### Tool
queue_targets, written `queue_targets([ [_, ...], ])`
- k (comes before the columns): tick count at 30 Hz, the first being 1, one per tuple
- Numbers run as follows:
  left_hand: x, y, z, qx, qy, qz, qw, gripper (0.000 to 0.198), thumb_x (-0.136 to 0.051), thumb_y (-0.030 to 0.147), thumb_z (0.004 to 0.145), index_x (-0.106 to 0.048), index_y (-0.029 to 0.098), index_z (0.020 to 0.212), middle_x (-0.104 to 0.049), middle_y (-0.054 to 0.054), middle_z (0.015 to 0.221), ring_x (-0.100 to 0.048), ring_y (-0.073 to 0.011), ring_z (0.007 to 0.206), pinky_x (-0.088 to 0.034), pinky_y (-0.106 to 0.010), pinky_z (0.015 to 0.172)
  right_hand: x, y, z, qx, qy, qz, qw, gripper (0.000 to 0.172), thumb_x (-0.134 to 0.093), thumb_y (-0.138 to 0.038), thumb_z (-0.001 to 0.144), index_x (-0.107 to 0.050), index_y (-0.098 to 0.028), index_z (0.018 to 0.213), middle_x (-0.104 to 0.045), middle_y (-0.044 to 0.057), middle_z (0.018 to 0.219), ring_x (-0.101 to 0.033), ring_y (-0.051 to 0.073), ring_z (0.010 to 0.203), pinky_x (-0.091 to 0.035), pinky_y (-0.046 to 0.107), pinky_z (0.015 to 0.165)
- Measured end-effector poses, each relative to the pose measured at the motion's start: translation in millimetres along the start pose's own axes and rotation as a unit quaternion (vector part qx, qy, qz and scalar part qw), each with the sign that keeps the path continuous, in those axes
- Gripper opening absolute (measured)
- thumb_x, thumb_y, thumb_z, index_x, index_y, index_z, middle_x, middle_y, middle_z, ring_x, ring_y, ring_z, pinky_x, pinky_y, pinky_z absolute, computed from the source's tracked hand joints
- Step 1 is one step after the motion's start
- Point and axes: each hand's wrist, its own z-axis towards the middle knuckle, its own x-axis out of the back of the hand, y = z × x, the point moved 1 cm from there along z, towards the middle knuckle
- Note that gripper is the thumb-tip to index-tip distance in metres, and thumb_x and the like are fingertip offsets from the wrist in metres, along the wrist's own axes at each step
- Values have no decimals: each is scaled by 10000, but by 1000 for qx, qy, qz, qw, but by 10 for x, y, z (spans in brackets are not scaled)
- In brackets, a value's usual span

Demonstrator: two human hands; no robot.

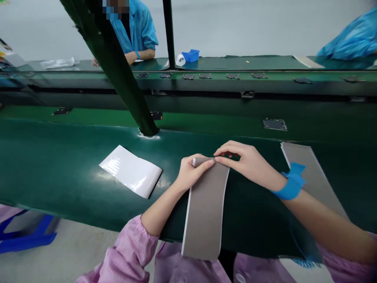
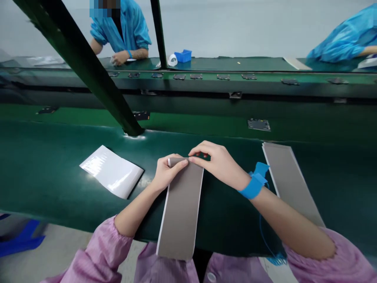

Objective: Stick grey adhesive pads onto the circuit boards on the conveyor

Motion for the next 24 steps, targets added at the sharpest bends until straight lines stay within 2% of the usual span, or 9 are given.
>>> queue_targets([
  [3, 6, 30, 13, 7, -1, -23, 1000, 218, -704, 374, 768, -724, 163, 715, -713, -36, 732, -627, -145, 666, -476, -243, 624, -1, 22, 15, -5, -17, 7, 1000, 307, -548, -485, 888, -680, -226, 789, -652, 62, 848, -611, 188, 745, -501, 300, 600],
  [8, 5, 30, 50, 31, -17, -39, 999, 196, -705, 363, 779, -737, 174, 739, -719, -29, 745, -639, -142, 675, -474, -237, 614, 58, 39, 77, 9, -30, -42, 999, 317, -550, -492, 886, -666, -232, 746, -657, 58, 833, -606, 193, 729, -482, 324, 623],
  [14, 44, -5, 90, 71, 18, -58, 996, 209, -704, 374, 775, -744, 170, 769, -724, -36, 771, -646, -144, 689, -476, -235, 610, 156, 89, 343, -18, -35, -37, 999, 368, -564, -573, 843, -682, -238, 745, -658, 55, 777, -582, 187, 659, -447, 319, 554],
  [18, 95, -90, 170, 90, 39, -55, 994, 232, -708, 395, 763, -731, 164, 755, -713, -34, 762, -638, -144, 680, -469, -234, 599, 56, 302, 881, -5, -37, -11, 999, 366, -608, -571, 789, -713, -220, 785, -680, 53, 789, -590, 193, 684, -464, 330, 600],
  [24, 233, -210, 307, 81, 91, -16, 992, 243, -702, 401, 754, -692, 166, 692, -677, -20, 710, -616, -144, 658, -460, -248, 600, -568, 728, 2028, 0, -45, 16, 999, 242, -652, -368, 783, -734, -148, 839, -709, 76, 829, -622, 210, 773, -485, 351, 731],
])
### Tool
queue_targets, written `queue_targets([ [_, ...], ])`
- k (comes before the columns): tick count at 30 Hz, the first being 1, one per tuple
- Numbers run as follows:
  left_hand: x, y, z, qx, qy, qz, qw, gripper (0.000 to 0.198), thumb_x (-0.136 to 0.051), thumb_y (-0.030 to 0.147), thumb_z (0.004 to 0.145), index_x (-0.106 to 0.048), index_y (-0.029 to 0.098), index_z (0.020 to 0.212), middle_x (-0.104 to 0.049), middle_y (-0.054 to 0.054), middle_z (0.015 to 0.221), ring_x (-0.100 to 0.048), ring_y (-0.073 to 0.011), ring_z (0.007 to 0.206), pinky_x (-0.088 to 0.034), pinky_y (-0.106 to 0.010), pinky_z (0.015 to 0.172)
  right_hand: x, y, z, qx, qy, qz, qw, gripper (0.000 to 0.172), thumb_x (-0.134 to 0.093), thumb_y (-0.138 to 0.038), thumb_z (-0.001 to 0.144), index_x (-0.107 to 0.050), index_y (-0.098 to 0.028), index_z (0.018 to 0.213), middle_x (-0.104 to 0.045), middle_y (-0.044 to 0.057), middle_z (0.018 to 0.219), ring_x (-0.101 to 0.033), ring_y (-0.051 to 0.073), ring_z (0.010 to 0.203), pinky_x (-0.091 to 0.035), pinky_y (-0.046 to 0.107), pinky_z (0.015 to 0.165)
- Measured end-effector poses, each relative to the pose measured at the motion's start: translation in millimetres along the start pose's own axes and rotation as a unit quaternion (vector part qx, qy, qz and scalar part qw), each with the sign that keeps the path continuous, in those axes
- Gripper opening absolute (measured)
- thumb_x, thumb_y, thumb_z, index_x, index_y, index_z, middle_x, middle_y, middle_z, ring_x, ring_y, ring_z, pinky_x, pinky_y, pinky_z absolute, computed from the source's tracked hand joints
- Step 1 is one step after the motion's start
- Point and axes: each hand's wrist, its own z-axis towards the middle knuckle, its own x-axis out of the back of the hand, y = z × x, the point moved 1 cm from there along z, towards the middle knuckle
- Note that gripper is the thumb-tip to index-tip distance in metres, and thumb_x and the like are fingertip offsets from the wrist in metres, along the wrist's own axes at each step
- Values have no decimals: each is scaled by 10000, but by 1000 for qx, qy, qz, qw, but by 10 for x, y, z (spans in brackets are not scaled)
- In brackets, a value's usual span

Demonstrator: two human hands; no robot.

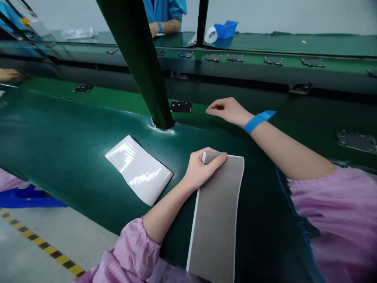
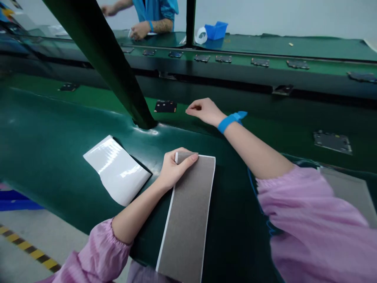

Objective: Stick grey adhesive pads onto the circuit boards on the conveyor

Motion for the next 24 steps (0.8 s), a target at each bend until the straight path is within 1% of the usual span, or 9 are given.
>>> queue_targets([
  [2, 38, -13, 55, 0, 19, 7, 1000, 244, -699, 400, 752, -680, 166, 684, -668, -15, 695, -605, -139, 648, -455, -247, 598, -153, 84, 334, 2, -8, -7, 1000, 222, -634, -315, 798, -735, -126, 857, -716, 94, 859, -630, 216, 801, -485, 352, 760],
  [5, 84, -29, 127, 7, 44, 26, 999, 246, -691, 399, 755, -671, 165, 679, -660, -11, 680, -589, -132, 626, -441, -243, 583, -286, 147, 712, 18, -29, -53, 998, 225, -605, -277, 820, -738, -109, 886, -720, 122, 913, -635, 233, 843, -482, 361, 800],
  [7, 101, -38, 157, 3, 52, 39, 998, 244, -682, 397, 764, -675, 167, 683, -668, -16, 691, -597, -136, 635, -443, -246, 587, -325, 179, 888, 37, -39, -92, 994, 244, -593, -278, 832, -739, -108, 928, -716, 135, 962, -632, 251, 885, -479, 371, 817],
  [10, 107, -46, 169, -7, 47, 55, 997, 223, -673, 381, 776, -694, 172, 701, -690, -26, 721, -622, -150, 666, -455, -253, 604, -357, 249, 1056, 60, -57, -129, 988, 280, -572, -312, 850, -733, -127, 987, -708, 137, 1015, -625, 275, 930, -479, 389, 825],
  [15, 100, -47, 154, 2, 36, 70, 997, 223, -666, 380, 783, -706, 171, 714, -693, -31, 709, -628, -155, 661, -451, -254, 589, -368, 403, 1130, 61, -96, -151, 982, 315, -544, -368, 863, -726, -155, 1007, -704, 131, 1041, -622, 294, 957, -481, 409, 836],
  [20, 106, -40, 158, -1, 30, 72, 997, 226, -667, 379, 783, -703, 169, 707, -691, -28, 707, -621, -150, 658, -446, -251, 596, -307, 488, 1088, 60, -95, -156, 981, 317, -540, -395, 862, -724, -180, 1005, -706, 116, 1038, -624, 292, 959, -483, 403, 837],
  [24, 105, -53, 164, -1, 30, 75, 997, 230, -666, 386, 785, -709, 172, 713, -690, -28, 708, -620, -153, 657, -447, -255, 597, -315, 490, 1007, 60, -79, -154, 983, 233, -579, -320, 836, -720, -156, 924, -702, 125, 1010, -620, 284, 946, -468, 403, 873],
])
